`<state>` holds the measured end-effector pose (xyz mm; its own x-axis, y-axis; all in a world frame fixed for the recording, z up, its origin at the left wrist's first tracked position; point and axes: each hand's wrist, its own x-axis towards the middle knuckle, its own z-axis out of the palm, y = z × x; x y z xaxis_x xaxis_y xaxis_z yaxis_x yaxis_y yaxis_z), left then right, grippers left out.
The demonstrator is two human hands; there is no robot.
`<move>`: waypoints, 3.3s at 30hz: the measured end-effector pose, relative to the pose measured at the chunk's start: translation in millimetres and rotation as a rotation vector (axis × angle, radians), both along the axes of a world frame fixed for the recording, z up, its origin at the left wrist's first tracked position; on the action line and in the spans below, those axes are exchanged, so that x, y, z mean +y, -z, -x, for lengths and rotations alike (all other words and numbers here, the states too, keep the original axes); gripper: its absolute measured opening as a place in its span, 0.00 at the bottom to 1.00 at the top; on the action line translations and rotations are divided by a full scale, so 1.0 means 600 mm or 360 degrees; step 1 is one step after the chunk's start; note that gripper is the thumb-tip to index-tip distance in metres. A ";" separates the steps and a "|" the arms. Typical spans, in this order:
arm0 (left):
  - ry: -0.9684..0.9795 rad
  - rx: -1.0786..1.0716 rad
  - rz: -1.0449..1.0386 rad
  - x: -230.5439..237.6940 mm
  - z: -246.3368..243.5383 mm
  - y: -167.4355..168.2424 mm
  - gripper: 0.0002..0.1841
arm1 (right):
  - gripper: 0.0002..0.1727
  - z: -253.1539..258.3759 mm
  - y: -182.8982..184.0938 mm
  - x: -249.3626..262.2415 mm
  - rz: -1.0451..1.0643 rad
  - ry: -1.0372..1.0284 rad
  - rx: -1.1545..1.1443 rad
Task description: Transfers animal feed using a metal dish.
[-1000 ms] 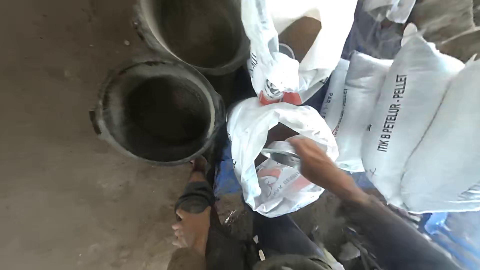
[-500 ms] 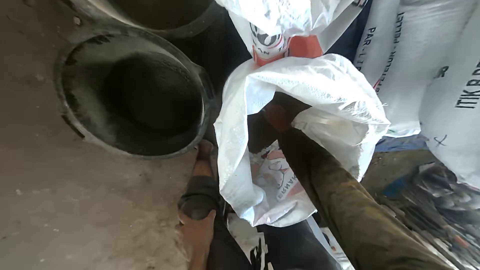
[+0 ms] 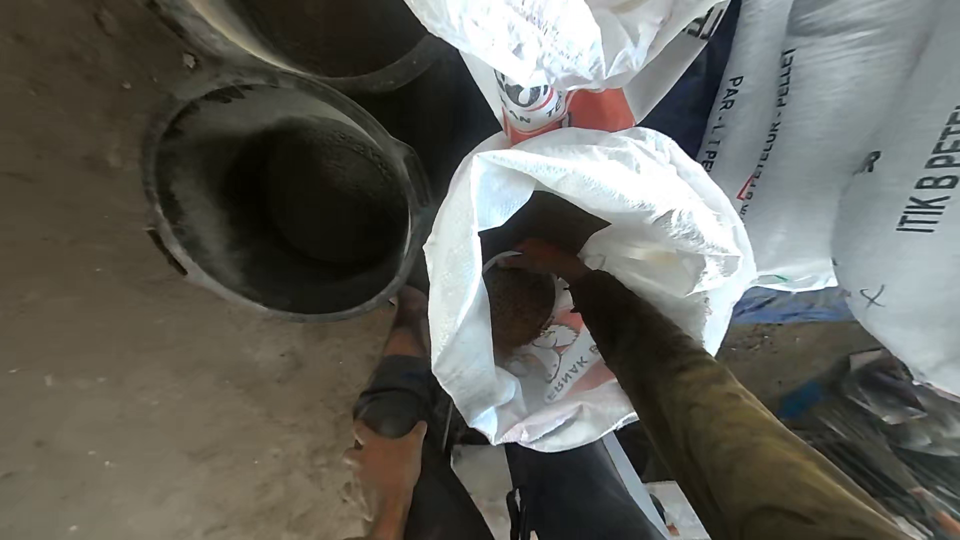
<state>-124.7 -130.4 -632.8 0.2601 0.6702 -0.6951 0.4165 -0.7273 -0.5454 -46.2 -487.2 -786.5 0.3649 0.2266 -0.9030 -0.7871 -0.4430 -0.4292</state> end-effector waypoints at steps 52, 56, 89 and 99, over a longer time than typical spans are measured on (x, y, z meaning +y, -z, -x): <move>-0.0233 -0.0117 0.0144 -0.015 -0.016 -0.024 0.60 | 0.32 -0.087 -0.297 0.014 0.0925 -0.1101 -0.0434; -0.0107 -0.0010 0.0136 -0.016 -0.009 -0.017 0.61 | 0.21 -0.054 -0.068 0.003 0.1072 -0.0663 -0.0523; 0.0017 -0.0006 0.0046 -0.012 -0.028 -0.006 0.64 | 0.27 -0.040 -0.101 -0.030 0.0044 -0.0374 -0.0149; -0.0149 -0.0228 0.0075 -0.010 -0.041 -0.007 0.62 | 0.20 -0.243 -0.519 -0.051 0.0357 0.0679 -0.0700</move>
<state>-100.2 -136.2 -628.4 0.2969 0.6635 -0.6868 0.5545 -0.7053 -0.4417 99.3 -518.0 -475.3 0.7275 -0.1965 -0.6574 -0.6856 -0.2465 -0.6850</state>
